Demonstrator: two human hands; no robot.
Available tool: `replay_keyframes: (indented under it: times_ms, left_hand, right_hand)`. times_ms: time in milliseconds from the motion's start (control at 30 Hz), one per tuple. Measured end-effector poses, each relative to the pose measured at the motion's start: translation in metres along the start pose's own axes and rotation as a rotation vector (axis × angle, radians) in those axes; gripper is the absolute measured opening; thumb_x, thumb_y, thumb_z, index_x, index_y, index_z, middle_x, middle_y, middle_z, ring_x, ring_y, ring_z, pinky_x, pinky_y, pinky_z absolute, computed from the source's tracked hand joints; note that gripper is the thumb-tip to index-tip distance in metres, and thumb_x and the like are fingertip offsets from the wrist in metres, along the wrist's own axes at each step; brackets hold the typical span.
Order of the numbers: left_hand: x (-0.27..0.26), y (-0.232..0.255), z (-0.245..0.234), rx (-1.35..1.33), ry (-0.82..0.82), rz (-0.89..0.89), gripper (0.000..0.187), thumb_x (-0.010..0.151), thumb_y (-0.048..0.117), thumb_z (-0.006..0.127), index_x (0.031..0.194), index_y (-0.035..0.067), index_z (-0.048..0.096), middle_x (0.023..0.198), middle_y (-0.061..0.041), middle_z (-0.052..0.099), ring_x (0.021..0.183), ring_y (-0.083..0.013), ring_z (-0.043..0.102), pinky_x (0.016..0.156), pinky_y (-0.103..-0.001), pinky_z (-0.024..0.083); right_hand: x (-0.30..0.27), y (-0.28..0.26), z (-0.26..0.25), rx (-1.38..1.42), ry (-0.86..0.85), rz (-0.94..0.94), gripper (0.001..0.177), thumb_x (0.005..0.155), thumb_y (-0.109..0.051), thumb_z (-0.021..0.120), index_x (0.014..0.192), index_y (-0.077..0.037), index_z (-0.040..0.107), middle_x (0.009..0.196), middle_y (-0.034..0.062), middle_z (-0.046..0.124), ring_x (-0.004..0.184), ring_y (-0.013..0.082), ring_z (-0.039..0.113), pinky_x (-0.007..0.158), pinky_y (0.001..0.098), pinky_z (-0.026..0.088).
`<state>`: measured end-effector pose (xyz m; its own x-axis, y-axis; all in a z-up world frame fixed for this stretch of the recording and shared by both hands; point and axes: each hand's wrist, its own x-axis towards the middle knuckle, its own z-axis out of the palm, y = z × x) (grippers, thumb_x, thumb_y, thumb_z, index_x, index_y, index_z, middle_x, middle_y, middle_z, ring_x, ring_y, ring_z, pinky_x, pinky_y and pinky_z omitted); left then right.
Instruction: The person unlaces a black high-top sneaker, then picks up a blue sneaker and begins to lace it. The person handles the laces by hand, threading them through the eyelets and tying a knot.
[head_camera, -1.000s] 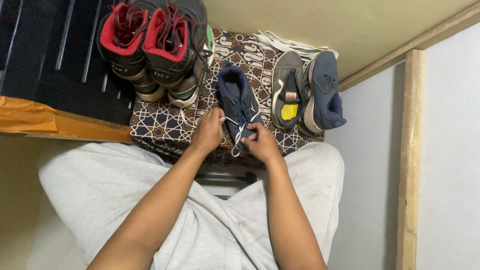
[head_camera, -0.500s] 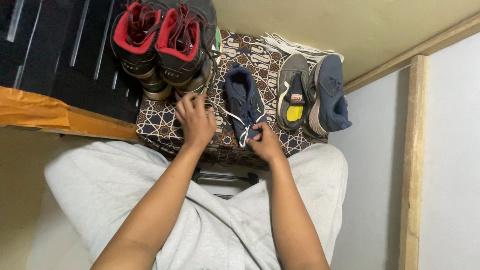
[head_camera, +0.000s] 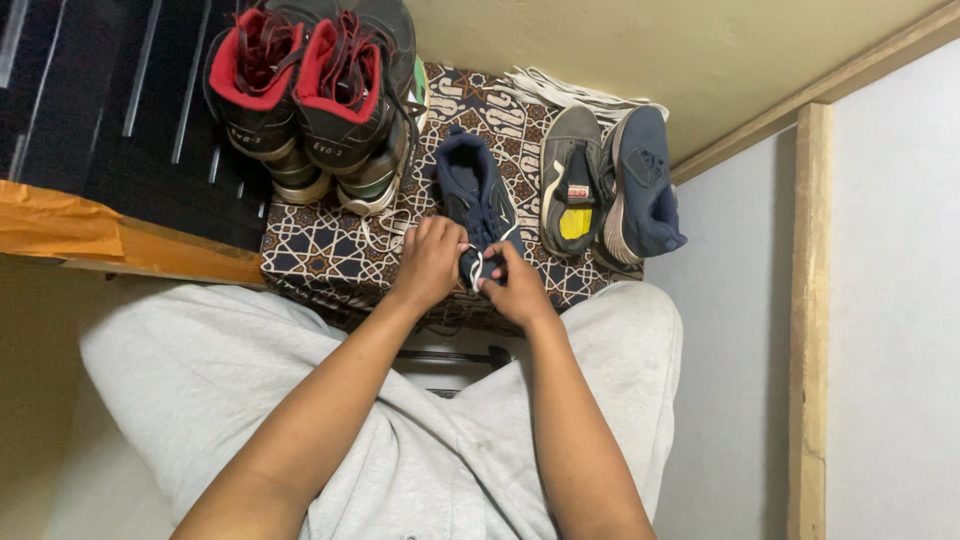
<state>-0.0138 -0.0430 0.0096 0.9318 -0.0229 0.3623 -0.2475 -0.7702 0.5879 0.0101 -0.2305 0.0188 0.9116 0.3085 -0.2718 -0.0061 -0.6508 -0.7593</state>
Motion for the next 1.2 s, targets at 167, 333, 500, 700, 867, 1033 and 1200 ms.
replay_keyframes:
  times_ms: [167,333,500,700,867,1033,1200]
  left_hand:
    - [0.003,-0.008,-0.004,-0.012,0.081,-0.089,0.006,0.096,0.006,0.06,0.102,0.005,0.058,0.1,-0.011,0.062,0.102,-0.032,0.057,0.09,-0.046,0.041]
    - [0.01,-0.024,-0.021,-0.106,0.254,-0.269,0.004,0.102,0.003,0.054,0.103,0.0,0.052,0.099,-0.017,0.058,0.1,-0.0365,0.056,0.091,-0.048,0.042]
    - [0.009,-0.027,-0.031,-0.226,0.527,-0.386,0.006,0.104,0.003,0.052,0.108,-0.002,0.05,0.109,-0.019,0.055,0.103,-0.0377,0.054,0.095,-0.046,0.043]
    - [0.003,-0.016,-0.034,0.12,0.402,-0.282,0.026,0.091,0.008,0.064,0.115,0.001,0.059,0.124,-0.017,0.053,0.119,-0.0379,0.046,0.105,-0.051,0.033]
    - [-0.002,0.002,-0.019,-0.041,0.079,-0.12,0.025,0.088,0.017,0.073,0.112,0.012,0.069,0.123,-0.013,0.053,0.12,-0.0351,0.045,0.105,-0.049,0.034]
    - [-0.004,0.007,-0.004,-0.017,-0.077,-0.124,0.015,0.093,0.019,0.073,0.105,0.012,0.068,0.119,-0.011,0.053,0.118,-0.0327,0.047,0.105,-0.048,0.038]
    - [-0.003,-0.003,-0.005,-0.041,-0.046,-0.121,0.01,0.092,0.019,0.073,0.098,0.012,0.068,0.112,-0.008,0.058,0.116,-0.0312,0.049,0.1,-0.048,0.037]
  right_hand:
    - [-0.006,-0.016,-0.004,-0.062,0.018,-0.007,0.054,0.078,-0.011,0.081,0.126,-0.021,0.059,0.082,0.0048,0.061,0.079,0.0216,0.065,0.078,0.0349,0.053]
    - [-0.005,-0.02,-0.004,-0.058,0.018,0.077,0.053,0.079,-0.011,0.082,0.125,-0.021,0.058,0.083,0.0046,0.061,0.08,0.0221,0.064,0.078,0.035,0.053]
    - [-0.003,-0.018,-0.002,-0.068,0.019,0.092,0.053,0.079,-0.011,0.082,0.125,-0.019,0.057,0.083,0.0053,0.061,0.08,0.0227,0.064,0.078,0.0356,0.053]
    - [0.002,-0.001,0.002,-0.049,0.034,0.07,0.062,0.078,-0.013,0.083,0.131,-0.019,0.052,0.082,0.0054,0.062,0.079,0.023,0.066,0.078,0.0353,0.054]
    - [0.012,0.018,0.005,0.047,0.041,0.116,0.08,0.077,-0.014,0.082,0.14,-0.013,0.032,0.081,0.0051,0.067,0.078,0.0214,0.069,0.078,0.0354,0.055]
    - [0.014,0.032,0.009,0.082,0.064,0.115,0.087,0.08,-0.015,0.079,0.147,-0.004,0.026,0.083,0.0076,0.072,0.081,0.0208,0.071,0.081,0.034,0.055]
    - [0.019,0.035,0.008,0.024,0.072,0.18,0.083,0.083,-0.023,0.078,0.147,0.003,0.032,0.085,0.0097,0.071,0.081,0.0226,0.071,0.079,0.0348,0.057]
